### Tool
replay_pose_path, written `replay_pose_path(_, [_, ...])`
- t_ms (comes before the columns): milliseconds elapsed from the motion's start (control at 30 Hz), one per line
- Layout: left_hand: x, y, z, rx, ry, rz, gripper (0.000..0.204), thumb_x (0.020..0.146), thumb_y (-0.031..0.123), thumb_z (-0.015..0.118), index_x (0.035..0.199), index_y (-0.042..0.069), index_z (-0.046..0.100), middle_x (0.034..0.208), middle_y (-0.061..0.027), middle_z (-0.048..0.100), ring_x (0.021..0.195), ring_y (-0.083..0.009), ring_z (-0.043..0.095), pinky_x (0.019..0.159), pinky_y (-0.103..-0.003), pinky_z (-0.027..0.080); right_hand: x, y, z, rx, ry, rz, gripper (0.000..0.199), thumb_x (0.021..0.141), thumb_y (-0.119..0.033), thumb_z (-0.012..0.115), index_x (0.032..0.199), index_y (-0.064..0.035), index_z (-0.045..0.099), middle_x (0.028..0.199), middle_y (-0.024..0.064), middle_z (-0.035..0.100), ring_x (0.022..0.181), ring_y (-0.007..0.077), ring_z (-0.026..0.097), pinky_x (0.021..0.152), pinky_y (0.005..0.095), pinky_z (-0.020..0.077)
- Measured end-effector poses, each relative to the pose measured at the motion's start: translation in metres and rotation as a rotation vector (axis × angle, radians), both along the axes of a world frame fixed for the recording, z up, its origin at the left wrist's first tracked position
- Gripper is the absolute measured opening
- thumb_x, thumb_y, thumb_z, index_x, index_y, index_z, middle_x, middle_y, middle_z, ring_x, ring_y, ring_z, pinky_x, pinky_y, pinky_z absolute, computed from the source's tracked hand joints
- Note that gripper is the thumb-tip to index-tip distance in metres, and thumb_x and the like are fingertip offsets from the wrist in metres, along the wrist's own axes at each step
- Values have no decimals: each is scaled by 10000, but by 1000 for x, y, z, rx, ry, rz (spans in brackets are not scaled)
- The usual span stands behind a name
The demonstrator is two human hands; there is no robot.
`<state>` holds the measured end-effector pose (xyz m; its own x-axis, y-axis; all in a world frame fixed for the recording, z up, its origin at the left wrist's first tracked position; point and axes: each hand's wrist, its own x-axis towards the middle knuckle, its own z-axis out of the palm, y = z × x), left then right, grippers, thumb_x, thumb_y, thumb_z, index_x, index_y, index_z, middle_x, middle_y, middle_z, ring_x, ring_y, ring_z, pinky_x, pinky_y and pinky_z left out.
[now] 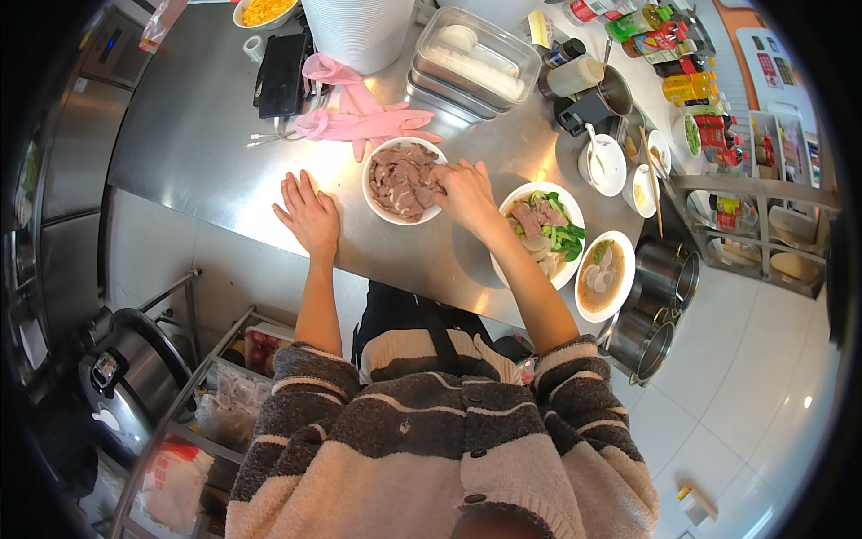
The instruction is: The person ladles broth into two bowls, then adds sliced meat, green vegetables, and sliced eggplant from containers. They use a ladle and their hands to arrange the ingredients in the bowls.
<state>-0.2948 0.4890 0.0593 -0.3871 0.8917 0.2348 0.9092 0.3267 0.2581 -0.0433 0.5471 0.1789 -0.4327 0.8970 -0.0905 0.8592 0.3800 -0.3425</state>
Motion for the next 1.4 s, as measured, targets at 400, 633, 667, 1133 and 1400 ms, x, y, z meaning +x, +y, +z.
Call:
replay_pose_path(400, [1, 0, -2, 6, -21, 3, 507, 879, 211, 478, 1377, 117, 453, 1460, -114, 385, 1379, -269, 315, 1109, -587, 172, 18, 13, 6, -323, 441, -303, 196, 735, -145, 733, 916, -100, 672, 740, -9, 602, 679, 98, 488, 610, 256, 388])
replay_pose_path(633, [0, 0, -5, 18, -3, -4, 504, 894, 224, 471, 1387, 121, 447, 1460, -121, 385, 1380, -274, 317, 1108, -588, 171, 43, 13, 55, -416, 725, -393, 223, 748, -186, 756, 895, -46, 663, 748, -36, 575, 655, 61, 412, 579, 227, 365])
replay_pose_path(667, [1, 0, -6, 21, 0, -6, 504, 896, 226, 471, 1388, 119, 445, 1460, -124, 385, 1379, -276, 318, 1108, -589, 170, 49, 11, 66, -396, 742, -417, 235, 738, -195, 763, 889, -45, 665, 742, -30, 584, 647, 67, 414, 573, 235, 367])
replay_pose_path(1133, [2, -1, -7, 21, 29, -20, 473, 913, 222, 469, 1378, 140, 446, 1450, -107, 402, 1380, -271, 321, 1099, -598, 177, 190, -51, 76, -574, 751, -563, 152, 789, -72, 731, 905, -53, 635, 826, -54, 598, 719, 39, 493, 672, 196, 414])
replay_pose_path(1400, [4, 0, -6, 20, 23, -20, 473, 919, 232, 459, 1385, 152, 441, 1456, -95, 391, 1379, -257, 321, 1108, -588, 172, 206, -74, 13, -90, 524, -814, 212, 768, -23, 718, 946, -13, 602, 788, 52, 628, 708, 131, 591, 671, 283, 506])
